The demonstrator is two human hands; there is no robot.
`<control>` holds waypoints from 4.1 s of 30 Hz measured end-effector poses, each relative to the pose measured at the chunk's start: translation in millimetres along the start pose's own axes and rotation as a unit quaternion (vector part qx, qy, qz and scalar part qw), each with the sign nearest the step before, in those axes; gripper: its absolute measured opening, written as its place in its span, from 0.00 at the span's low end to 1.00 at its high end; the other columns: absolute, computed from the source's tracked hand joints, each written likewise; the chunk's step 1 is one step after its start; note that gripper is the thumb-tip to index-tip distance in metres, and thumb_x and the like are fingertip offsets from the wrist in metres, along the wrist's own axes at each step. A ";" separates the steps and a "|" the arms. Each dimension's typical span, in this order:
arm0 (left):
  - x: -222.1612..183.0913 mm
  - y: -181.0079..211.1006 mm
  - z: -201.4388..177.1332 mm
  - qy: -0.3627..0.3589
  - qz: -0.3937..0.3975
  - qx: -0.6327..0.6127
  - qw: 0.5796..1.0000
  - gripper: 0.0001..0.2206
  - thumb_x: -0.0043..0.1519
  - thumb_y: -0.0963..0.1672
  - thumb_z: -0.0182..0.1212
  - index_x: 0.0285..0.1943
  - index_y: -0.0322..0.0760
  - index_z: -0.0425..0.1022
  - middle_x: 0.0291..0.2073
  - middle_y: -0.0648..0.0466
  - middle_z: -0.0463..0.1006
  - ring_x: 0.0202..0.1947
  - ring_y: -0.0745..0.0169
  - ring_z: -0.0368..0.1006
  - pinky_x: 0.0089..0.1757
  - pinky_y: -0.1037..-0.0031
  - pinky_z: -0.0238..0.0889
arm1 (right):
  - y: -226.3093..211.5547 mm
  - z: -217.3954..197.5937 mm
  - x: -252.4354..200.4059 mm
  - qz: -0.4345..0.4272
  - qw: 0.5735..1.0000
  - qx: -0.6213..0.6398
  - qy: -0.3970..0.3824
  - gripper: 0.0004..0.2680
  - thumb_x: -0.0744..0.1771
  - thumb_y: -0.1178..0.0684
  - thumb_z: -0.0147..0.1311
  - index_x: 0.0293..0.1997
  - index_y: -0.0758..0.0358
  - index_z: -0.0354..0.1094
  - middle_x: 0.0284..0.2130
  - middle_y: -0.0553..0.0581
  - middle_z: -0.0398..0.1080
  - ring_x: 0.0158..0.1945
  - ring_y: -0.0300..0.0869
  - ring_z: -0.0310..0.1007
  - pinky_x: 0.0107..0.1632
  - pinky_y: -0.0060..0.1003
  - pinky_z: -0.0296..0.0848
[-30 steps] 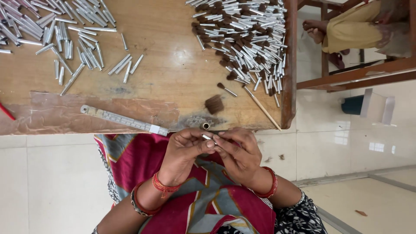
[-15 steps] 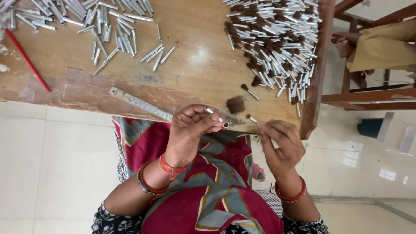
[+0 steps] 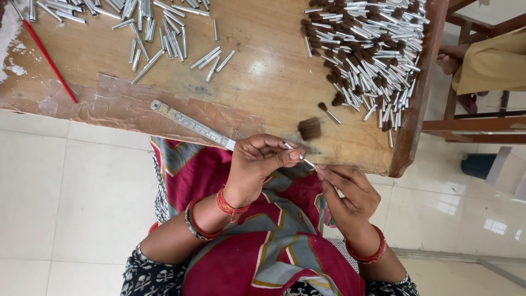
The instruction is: Assembling cosmetic brushes by inserting hair bundles into metal ferrules.
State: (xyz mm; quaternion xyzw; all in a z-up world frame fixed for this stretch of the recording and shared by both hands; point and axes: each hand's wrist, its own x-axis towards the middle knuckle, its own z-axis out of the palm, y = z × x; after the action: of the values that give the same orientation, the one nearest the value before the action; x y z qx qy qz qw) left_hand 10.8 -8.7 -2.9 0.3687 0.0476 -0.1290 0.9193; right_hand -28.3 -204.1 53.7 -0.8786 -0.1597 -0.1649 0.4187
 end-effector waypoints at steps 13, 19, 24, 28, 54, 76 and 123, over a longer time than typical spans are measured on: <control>6.2 -1.4 -1.8 -0.019 0.106 0.073 0.991 0.08 0.63 0.33 0.66 0.49 0.27 0.78 0.46 0.48 0.83 0.46 0.65 0.80 0.50 0.74 0.78 | 41.6 -12.9 -2.9 0.032 0.999 -0.015 0.013 0.09 0.65 0.68 0.62 0.48 0.66 0.77 0.41 0.58 0.77 0.43 0.41 0.78 0.44 0.32 0.75; 1.3 2.4 0.1 -0.056 0.103 0.177 0.977 0.08 0.63 0.34 0.65 0.50 0.28 0.79 0.47 0.54 0.78 0.46 0.69 0.79 0.48 0.79 0.77 | 58.4 -23.9 14.9 0.093 0.973 -0.201 0.064 0.09 0.67 0.67 0.61 0.52 0.67 0.78 0.46 0.58 0.77 0.47 0.44 0.75 0.50 0.32 0.71; -4.5 8.3 13.7 -0.037 0.098 0.290 0.951 0.08 0.58 0.36 0.72 0.44 0.32 0.82 0.39 0.54 0.80 0.38 0.72 0.80 0.39 0.81 0.75 | 19.0 -11.6 23.4 0.108 0.993 0.037 -0.008 0.07 0.66 0.64 0.63 0.48 0.66 0.77 0.46 0.57 0.76 0.53 0.43 0.74 0.56 0.34 0.72; -8.4 13.0 16.6 -0.032 0.125 0.351 0.927 0.08 0.56 0.37 0.74 0.43 0.33 0.83 0.35 0.54 0.80 0.35 0.72 0.78 0.37 0.81 0.73 | 12.0 -4.1 30.7 0.136 0.976 0.145 -0.087 0.08 0.65 0.63 0.64 0.47 0.66 0.76 0.45 0.57 0.77 0.51 0.42 0.75 0.53 0.34 0.73; -18.2 8.4 13.0 -0.053 0.124 0.329 0.935 0.11 0.60 0.35 0.71 0.49 0.33 0.78 0.39 0.51 0.79 0.41 0.62 0.80 0.41 0.77 0.75 | -6.2 3.0 33.1 0.165 0.968 0.153 -0.113 0.05 0.65 0.63 0.64 0.43 0.69 0.75 0.41 0.57 0.77 0.44 0.39 0.76 0.48 0.31 0.73; -44.0 74.1 -69.2 -0.082 0.448 0.700 0.550 0.12 0.62 0.41 0.71 0.52 0.29 0.78 0.53 0.46 0.78 0.53 0.49 0.76 0.52 0.63 0.72 | -30.1 64.7 15.4 0.014 0.990 0.025 -0.136 0.10 0.66 0.65 0.62 0.51 0.64 0.75 0.40 0.59 0.76 0.38 0.44 0.78 0.40 0.33 0.74; 104.6 41.9 13.6 -0.205 0.133 0.568 0.786 0.10 0.51 0.40 0.71 0.41 0.31 0.81 0.34 0.46 0.81 0.33 0.54 0.81 0.37 0.67 0.73 | 31.4 -5.5 36.7 -0.005 0.965 -0.227 -0.133 0.14 0.60 0.68 0.56 0.45 0.54 0.79 0.48 0.55 0.72 0.57 0.55 0.63 0.59 0.48 0.64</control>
State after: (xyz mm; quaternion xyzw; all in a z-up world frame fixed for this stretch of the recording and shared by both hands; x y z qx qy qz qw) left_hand 122.7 -10.0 15.7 0.7921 -0.2730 -0.0821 0.5398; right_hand 16.8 -222.0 51.1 -0.9640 -0.1765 -0.0802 0.1820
